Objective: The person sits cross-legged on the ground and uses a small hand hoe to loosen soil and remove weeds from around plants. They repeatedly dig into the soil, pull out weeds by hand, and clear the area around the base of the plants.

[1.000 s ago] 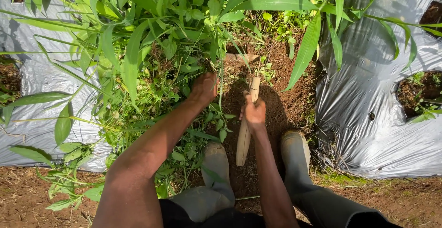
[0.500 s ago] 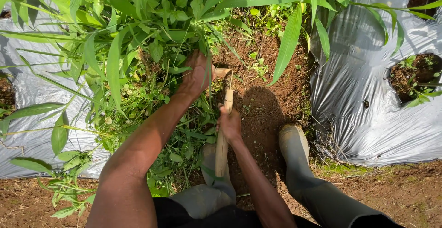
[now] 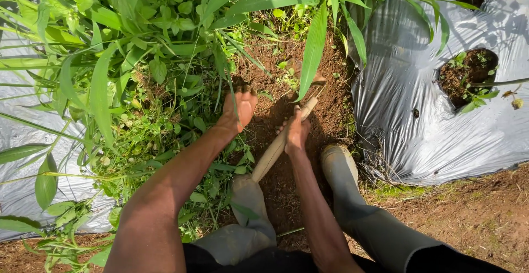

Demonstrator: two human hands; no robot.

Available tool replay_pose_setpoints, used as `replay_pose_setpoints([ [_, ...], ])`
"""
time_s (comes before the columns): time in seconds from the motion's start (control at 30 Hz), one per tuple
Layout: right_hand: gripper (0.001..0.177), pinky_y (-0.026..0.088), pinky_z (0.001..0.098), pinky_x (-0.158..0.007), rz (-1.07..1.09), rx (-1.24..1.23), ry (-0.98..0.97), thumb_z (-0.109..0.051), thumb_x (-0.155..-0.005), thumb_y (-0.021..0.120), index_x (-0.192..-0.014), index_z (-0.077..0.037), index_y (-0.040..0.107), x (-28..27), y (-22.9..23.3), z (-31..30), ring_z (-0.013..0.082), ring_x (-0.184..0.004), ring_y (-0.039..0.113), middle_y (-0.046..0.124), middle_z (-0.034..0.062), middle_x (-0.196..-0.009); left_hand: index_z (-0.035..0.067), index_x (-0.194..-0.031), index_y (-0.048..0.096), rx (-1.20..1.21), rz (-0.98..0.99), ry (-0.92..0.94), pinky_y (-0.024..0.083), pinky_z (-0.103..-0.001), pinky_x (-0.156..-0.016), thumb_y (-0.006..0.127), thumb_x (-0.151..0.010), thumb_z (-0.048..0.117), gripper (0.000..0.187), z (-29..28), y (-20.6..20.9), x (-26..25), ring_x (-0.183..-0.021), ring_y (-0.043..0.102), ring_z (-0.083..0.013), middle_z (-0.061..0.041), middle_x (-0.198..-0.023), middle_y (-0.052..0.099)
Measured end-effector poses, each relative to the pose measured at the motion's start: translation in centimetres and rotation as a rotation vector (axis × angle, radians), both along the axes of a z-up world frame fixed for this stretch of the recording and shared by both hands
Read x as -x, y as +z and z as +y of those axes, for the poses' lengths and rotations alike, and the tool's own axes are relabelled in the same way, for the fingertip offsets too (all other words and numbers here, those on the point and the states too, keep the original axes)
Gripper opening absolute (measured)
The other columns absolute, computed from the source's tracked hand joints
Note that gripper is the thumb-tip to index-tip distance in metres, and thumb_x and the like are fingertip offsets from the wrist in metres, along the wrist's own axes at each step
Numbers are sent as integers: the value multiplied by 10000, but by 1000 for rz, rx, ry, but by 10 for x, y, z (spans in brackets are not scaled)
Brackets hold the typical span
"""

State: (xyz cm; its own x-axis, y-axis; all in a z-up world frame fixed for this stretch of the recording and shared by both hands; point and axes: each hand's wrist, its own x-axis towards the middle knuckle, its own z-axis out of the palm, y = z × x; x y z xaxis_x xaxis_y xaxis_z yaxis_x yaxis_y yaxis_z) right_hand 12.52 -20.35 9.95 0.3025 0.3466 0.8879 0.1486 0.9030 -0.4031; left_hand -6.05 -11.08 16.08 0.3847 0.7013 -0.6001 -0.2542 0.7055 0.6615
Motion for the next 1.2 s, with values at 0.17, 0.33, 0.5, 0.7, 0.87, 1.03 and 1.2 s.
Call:
replay_pose_setpoints([
  [0.17, 227, 589, 310, -421, 511, 1697, 1, -178, -1076, 536, -1145, 38, 526, 99, 91, -29, 184, -475, 616, 630, 108, -657, 36, -1294, 600, -788, 782, -427, 502, -436, -1005, 593, -960, 120, 345, 48, 41, 7, -1115, 643, -326, -189, -1208, 638],
  [0.33, 453, 565, 316, -390, 631, 1741, -133, -414, -1066, 542, -1135, 33, 548, 53, 94, -14, 164, -440, 593, 631, 96, -616, 27, -1348, 615, -1177, 1187, -809, 598, -390, -809, 566, -1023, 211, 377, 61, 55, -19, -950, 714, -289, -213, -1128, 721],
  [0.5, 385, 567, 297, -401, 829, 1457, -233, -433, -1069, 504, -1058, -51, 547, -9, 112, 10, 128, -443, 580, 607, 36, -632, 106, -1599, 349, -1290, 1234, -1249, 245, -519, -1267, 465, -1087, 310, 563, 20, 81, -34, -1313, 606, -338, -298, -1518, 477],
  [0.7, 329, 551, 242, -513, 926, 1119, -232, -352, -1125, 339, -1080, -76, 511, 16, 78, 18, 92, -420, 482, 546, -8, -621, 52, -1528, 403, -1317, 1326, -979, 387, -507, -970, 513, -1049, 260, 534, 20, 16, 7, -1023, 648, -341, -226, -1149, 593],
  [0.87, 420, 576, 316, -399, 324, 1747, 142, -421, -1047, 604, -1003, -7, 545, 92, 103, -11, 172, -450, 632, 627, 107, -589, 48, -1446, 564, -1697, 2272, -890, 492, -321, -1001, 586, -1007, 194, 463, 18, 97, 47, -992, 661, -201, -86, -1070, 696],
  [1.03, 396, 549, 294, -383, 432, 1687, 109, -390, -1072, 551, -1014, 1, 542, 81, 117, -2, 163, -429, 594, 608, 97, -582, 139, -960, 607, -1656, 2244, -521, 389, -316, -685, 630, -952, 174, 43, 45, -78, 63, -692, 534, -148, -14, -753, 564],
  [1.2, 316, 564, 293, -375, 483, 1403, -142, -322, -1081, 544, -999, -18, 571, 12, 91, 20, 167, -424, 603, 635, 110, -585, 202, -786, 624, -1494, 2840, -274, 383, -303, -614, 637, -925, 161, 145, 26, -137, -2, -570, 475, -117, 50, -643, 492],
])
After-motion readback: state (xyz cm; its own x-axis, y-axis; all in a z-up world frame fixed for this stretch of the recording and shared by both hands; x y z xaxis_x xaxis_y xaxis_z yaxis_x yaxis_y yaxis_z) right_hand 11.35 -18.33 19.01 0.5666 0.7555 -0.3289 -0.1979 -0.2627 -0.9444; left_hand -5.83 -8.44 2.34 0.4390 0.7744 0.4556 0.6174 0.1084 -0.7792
